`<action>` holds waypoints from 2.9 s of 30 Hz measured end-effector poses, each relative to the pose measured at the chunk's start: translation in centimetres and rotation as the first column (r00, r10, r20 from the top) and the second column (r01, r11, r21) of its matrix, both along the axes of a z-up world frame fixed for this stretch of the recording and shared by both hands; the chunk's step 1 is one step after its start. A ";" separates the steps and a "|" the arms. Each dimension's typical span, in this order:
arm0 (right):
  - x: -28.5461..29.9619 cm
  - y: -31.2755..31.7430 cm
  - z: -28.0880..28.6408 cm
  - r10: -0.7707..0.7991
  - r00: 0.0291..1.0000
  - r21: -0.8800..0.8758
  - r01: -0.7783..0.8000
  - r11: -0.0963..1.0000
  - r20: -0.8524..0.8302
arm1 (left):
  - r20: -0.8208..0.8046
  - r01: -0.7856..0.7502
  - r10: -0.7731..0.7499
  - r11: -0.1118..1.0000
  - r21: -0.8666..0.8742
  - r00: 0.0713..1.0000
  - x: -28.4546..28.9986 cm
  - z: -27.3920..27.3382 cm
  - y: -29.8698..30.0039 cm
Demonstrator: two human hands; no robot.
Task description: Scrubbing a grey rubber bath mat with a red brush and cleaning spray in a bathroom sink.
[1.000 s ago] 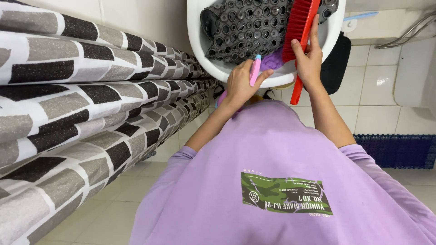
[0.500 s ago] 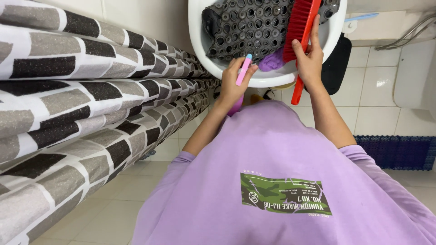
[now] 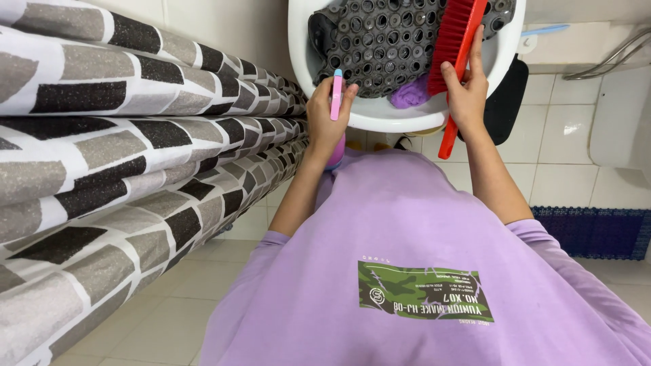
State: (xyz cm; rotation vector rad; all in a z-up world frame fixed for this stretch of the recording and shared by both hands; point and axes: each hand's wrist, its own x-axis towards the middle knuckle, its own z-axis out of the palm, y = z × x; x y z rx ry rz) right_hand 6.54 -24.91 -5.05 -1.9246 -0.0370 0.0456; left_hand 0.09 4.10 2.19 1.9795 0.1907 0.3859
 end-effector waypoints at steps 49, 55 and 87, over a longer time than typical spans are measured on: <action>-1.2 -1.7 1.4 -0.181 0.982 0.546 0.184 0.817 -0.060 | -0.151 0.357 -0.340 0.928 0.110 0.928 1.5 -0.7 -10.0; -1.3 -1.9 1.0 -0.167 0.985 0.516 0.165 0.840 -0.043 | -0.326 0.327 -0.280 0.939 0.101 0.903 1.5 -0.3 -9.2; -1.2 -1.6 -0.3 -0.198 0.980 0.514 0.157 0.843 0.026 | -0.191 0.167 -0.170 0.985 -0.030 0.967 0.7 -1.7 -3.9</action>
